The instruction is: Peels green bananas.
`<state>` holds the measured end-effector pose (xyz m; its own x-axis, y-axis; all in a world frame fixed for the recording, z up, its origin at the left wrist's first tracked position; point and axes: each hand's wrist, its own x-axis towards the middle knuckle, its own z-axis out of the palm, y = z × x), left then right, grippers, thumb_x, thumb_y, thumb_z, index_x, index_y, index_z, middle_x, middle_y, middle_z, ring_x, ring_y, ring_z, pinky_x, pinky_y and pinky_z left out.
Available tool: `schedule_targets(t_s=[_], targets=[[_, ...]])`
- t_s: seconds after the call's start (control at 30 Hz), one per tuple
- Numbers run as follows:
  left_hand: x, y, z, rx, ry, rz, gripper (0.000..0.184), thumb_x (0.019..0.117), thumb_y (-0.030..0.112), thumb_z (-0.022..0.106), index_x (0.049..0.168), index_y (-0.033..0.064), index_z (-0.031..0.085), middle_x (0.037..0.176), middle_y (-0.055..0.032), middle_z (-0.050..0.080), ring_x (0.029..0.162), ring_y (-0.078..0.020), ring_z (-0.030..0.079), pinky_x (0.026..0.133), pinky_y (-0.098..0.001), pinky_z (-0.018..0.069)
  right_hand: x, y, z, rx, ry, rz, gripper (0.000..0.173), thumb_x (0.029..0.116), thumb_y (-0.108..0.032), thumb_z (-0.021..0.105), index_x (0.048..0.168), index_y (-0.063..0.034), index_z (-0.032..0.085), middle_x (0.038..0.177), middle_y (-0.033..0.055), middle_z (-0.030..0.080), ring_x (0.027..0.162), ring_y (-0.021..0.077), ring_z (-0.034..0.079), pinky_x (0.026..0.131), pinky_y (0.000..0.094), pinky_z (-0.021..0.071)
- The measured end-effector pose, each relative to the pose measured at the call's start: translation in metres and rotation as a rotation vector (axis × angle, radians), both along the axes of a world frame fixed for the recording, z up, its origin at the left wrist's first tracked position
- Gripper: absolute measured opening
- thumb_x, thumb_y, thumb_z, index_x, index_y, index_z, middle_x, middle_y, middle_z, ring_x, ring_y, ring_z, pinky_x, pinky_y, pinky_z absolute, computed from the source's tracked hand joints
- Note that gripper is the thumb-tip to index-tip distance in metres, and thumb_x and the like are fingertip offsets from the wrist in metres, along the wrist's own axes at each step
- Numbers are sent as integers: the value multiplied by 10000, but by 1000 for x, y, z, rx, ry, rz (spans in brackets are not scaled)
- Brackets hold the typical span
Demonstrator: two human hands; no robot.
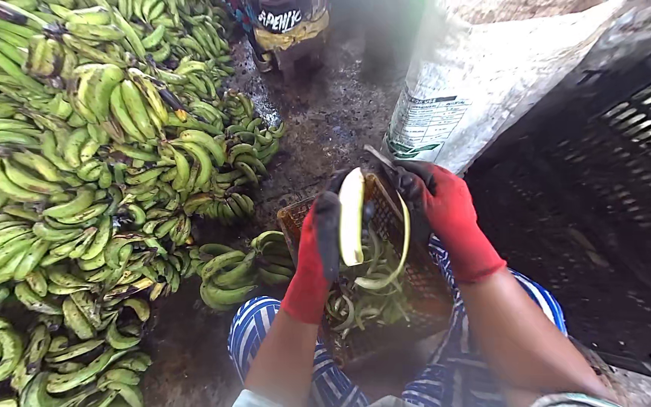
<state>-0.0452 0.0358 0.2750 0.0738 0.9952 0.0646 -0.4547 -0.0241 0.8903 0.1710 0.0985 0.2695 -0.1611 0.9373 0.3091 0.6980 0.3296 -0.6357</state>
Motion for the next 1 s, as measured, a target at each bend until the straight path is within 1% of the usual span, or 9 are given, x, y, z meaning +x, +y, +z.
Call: schedule_targets(t_s=[0.07,0.13,0.2,0.33,0.43,0.6,0.77,0.9,1.0], targets=[[-13,11,1,-70,-451,-127,584,1007,616,420,1260,133,629,937,-59,702,639,-106,657,555,-244,576,3,-19,-11,284,-15,126,533,1020,-524,462,1296,-126,686,1219,183,681,1103,368,646,930,620,457],[-23,13,-2,-72,-704,-236,536,1013,546,471,1206,82,657,932,-75,709,670,-129,675,612,-272,593,2,-39,-16,500,-12,346,440,1005,-584,529,1276,-276,687,1225,80,680,1158,238,611,1050,497,392],[-16,6,2,-83,-611,-208,468,1031,520,443,1158,119,650,891,-21,676,627,-66,632,560,-207,555,-6,-50,-12,504,8,412,386,981,-575,581,1245,-321,702,1181,43,701,1119,195,621,1032,461,372],[12,-10,2,-37,-321,-42,233,994,305,508,1110,163,651,891,-2,697,749,-72,681,671,-236,588,-16,-29,-8,167,293,101,443,949,-369,651,1250,-47,699,1194,175,677,1072,269,649,924,511,503],[3,-2,4,-125,-457,-157,332,984,389,490,1046,109,657,859,-84,692,649,-130,664,569,-248,567,0,-10,-3,-20,414,21,467,981,-416,616,1327,-104,654,1200,66,670,1006,104,658,874,345,564],[-22,8,-4,-185,-305,-98,413,1068,465,358,1173,173,630,860,-30,674,625,-84,641,543,-223,558,14,-41,-9,160,142,576,387,952,-542,638,1215,-278,741,1214,-25,712,1168,133,611,1063,447,419],[2,-7,-14,-113,54,178,302,1086,232,382,1217,104,623,967,-10,683,835,-77,672,755,-272,594,-7,-32,-17,141,216,116,391,888,-271,712,1184,-17,722,1189,238,659,1060,385,645,876,613,500],[-21,2,-10,-122,-290,-92,421,1060,437,354,1159,152,647,865,-41,699,611,-94,651,525,-229,563,2,-14,-7,-211,714,-48,308,988,-264,636,1269,-141,644,1054,-20,676,809,55,649,716,258,578],[-27,9,-8,-102,-298,-203,496,1062,494,315,1291,168,612,1060,-28,701,894,-134,691,788,-323,607,4,-35,-20,-444,972,503,309,952,-373,673,1224,-227,683,989,-38,716,707,60,655,584,234,574]])
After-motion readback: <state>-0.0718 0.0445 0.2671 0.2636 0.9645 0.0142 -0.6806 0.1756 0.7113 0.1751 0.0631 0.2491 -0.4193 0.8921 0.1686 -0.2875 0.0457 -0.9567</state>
